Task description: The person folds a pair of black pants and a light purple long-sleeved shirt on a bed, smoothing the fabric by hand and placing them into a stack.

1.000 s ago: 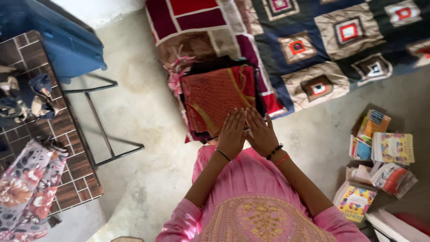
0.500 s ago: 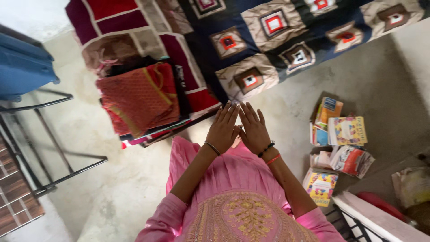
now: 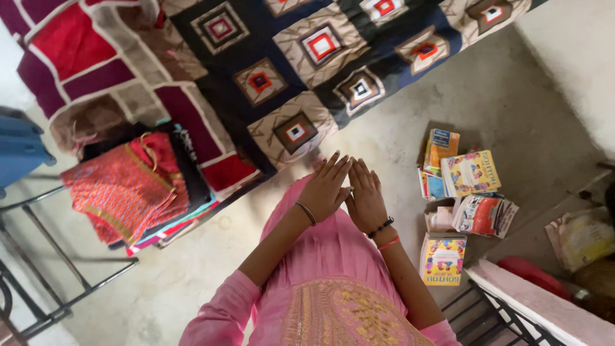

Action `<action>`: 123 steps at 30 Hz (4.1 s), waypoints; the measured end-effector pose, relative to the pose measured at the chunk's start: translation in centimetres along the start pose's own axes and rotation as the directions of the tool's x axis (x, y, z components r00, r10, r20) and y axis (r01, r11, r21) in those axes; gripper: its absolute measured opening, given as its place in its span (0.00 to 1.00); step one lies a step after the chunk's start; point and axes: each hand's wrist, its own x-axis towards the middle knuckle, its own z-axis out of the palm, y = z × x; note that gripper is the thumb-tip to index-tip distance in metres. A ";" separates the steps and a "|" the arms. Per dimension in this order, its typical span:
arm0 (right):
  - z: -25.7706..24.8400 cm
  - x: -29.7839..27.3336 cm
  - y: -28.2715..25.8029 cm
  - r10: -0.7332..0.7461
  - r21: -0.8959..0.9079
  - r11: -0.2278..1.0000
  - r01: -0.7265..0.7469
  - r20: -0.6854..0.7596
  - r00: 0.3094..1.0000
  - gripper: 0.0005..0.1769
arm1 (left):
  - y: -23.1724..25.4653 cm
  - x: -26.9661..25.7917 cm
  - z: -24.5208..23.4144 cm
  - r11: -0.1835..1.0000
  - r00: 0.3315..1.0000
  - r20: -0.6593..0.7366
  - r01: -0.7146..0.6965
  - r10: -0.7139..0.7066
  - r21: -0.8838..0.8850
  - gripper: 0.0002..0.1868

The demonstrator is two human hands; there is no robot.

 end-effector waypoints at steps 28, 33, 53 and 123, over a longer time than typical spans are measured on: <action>-21.2 17.3 27.5 0.113 0.013 0.994 -0.112 -0.131 0.985 0.41 | 3.3 41.6 5.5 0.971 0.955 0.179 -0.239 0.236 -0.010 0.36; -23.4 19.3 34.0 0.114 0.015 0.993 -0.113 -0.108 0.988 0.41 | 3.7 47.6 8.9 0.973 0.960 0.170 -0.230 0.223 0.024 0.39; -37.0 33.4 50.0 -0.137 0.092 0.987 0.135 0.016 0.990 0.38 | 7.4 66.9 12.2 0.997 0.999 0.003 0.052 -0.052 0.052 0.35; -36.1 70.3 72.5 0.116 0.637 0.744 -0.201 0.174 0.978 0.56 | -19.2 101.9 21.2 0.175 0.540 0.230 0.595 -0.809 -0.784 0.18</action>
